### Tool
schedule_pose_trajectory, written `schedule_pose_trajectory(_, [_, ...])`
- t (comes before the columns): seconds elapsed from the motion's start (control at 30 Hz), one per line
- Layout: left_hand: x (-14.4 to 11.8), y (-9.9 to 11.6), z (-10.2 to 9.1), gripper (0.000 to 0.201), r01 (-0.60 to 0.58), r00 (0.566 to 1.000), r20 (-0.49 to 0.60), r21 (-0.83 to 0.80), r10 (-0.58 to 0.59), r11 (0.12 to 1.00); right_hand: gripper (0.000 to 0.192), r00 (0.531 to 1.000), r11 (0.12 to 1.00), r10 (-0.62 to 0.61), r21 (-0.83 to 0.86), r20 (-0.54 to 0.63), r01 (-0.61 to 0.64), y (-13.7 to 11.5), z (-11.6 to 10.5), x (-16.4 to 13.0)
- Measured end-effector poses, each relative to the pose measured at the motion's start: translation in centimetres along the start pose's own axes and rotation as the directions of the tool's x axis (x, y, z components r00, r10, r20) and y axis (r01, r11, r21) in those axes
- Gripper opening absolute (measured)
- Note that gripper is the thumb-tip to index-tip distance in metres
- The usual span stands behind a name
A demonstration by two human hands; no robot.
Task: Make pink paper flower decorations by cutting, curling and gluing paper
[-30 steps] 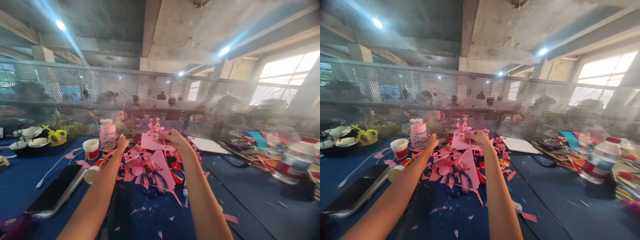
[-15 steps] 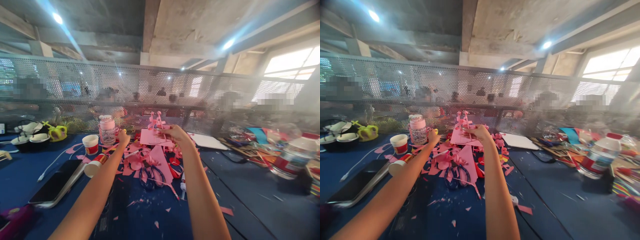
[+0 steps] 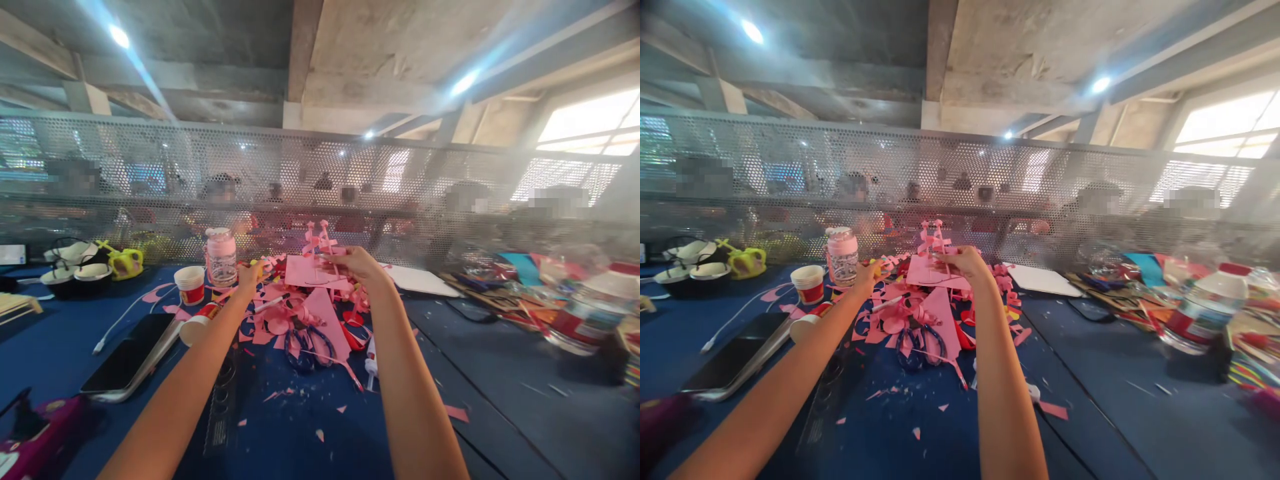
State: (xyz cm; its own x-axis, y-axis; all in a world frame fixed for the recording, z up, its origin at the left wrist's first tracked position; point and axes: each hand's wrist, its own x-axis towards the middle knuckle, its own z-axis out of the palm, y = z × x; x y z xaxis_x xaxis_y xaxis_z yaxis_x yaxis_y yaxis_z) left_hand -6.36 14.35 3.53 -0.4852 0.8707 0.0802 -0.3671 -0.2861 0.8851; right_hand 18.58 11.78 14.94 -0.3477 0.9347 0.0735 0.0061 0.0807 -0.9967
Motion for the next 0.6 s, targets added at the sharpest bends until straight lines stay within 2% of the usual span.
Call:
schedule_pose_trajectory(0.17, [-0.5, 1.8, -0.1, 0.032, 0.105, 0.994, 0.011, -0.185, -0.105, 0.977, 0.013, 1.0, 1.0, -0.003, 0.003, -0.007, 0.003, 0.0, -0.2, 0.1])
schedule_pose_trajectory(0.37, [-1.3, 2.2, 0.6, 0.032, 0.216, 0.976, 0.07, -0.33, -0.204, 0.919, 0.013, 1.0, 1.0, -0.007, 0.017, 0.008, 0.006, 0.5, -0.1, 0.4])
schedule_pose_trajectory(0.6, [-1.8, 1.9, 0.4, 0.031, 0.434, 0.901, 0.199, -0.355, -0.386, 0.828, 0.011, 1.0, 1.0, 0.005, 0.01, 0.003, -0.005, 0.9, -0.2, 1.0])
